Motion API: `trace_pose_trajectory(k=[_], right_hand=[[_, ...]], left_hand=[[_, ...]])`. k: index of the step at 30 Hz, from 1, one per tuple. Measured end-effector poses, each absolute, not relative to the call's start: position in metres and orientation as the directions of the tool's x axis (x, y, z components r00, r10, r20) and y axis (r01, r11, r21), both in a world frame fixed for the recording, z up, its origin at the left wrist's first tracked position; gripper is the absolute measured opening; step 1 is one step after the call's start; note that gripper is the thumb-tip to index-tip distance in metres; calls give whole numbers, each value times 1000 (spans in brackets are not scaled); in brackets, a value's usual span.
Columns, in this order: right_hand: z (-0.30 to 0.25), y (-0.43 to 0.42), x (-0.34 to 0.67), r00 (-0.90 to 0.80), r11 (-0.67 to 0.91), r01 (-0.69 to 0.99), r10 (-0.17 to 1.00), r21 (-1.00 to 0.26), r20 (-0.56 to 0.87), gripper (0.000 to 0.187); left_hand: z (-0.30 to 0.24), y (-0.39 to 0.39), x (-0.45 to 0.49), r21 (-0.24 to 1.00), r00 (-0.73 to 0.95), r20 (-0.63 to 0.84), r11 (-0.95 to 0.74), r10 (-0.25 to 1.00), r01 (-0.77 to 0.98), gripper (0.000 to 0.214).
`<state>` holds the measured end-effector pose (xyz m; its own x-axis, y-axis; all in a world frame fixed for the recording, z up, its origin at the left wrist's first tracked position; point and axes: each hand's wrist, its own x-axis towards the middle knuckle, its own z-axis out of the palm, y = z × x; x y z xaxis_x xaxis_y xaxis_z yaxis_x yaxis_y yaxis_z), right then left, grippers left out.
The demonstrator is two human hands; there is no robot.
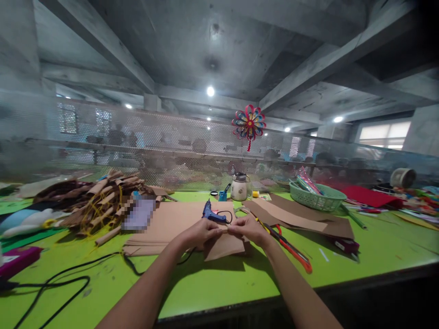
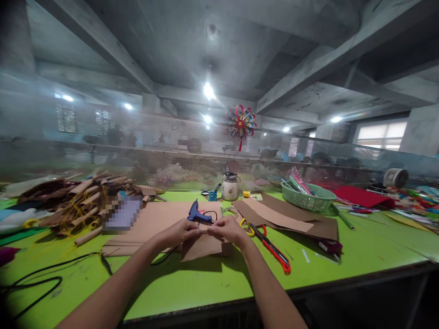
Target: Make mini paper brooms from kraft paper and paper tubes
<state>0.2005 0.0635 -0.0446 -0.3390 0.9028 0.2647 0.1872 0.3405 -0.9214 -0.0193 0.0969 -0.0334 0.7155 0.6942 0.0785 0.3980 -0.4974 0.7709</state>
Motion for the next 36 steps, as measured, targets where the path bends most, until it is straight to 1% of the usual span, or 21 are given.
trace_pose_trajectory(k=[6,10,16,24,29,33,36], right_hand=[[-44,65,203,-307,327,209,917,-922,256,40],[-44,65,202,-309,310,217,921,-926,236,42],[-45,65,202,-309,298,200,923,-933,229,40],[-43,63,200,-381,294,174,900,-940,211,39],[-45,65,201,-376,304,175,900,-936,222,41],[-47,69,202,-363,315,169,901,-934,238,41],[-48,70,203,-354,316,175,904,-933,240,41]], left_hand=[[-30,99,-23,766,719,75,-501,691,402,59],[-26,95,-26,779,726,50,-482,686,401,56],[-22,92,-28,805,734,47,-461,678,374,54],[-37,99,-27,837,703,76,-428,707,340,53],[-36,99,-26,853,708,72,-411,702,321,54],[-32,96,-28,874,710,53,-376,702,307,55],[-31,95,-29,899,695,16,-314,719,305,55]])
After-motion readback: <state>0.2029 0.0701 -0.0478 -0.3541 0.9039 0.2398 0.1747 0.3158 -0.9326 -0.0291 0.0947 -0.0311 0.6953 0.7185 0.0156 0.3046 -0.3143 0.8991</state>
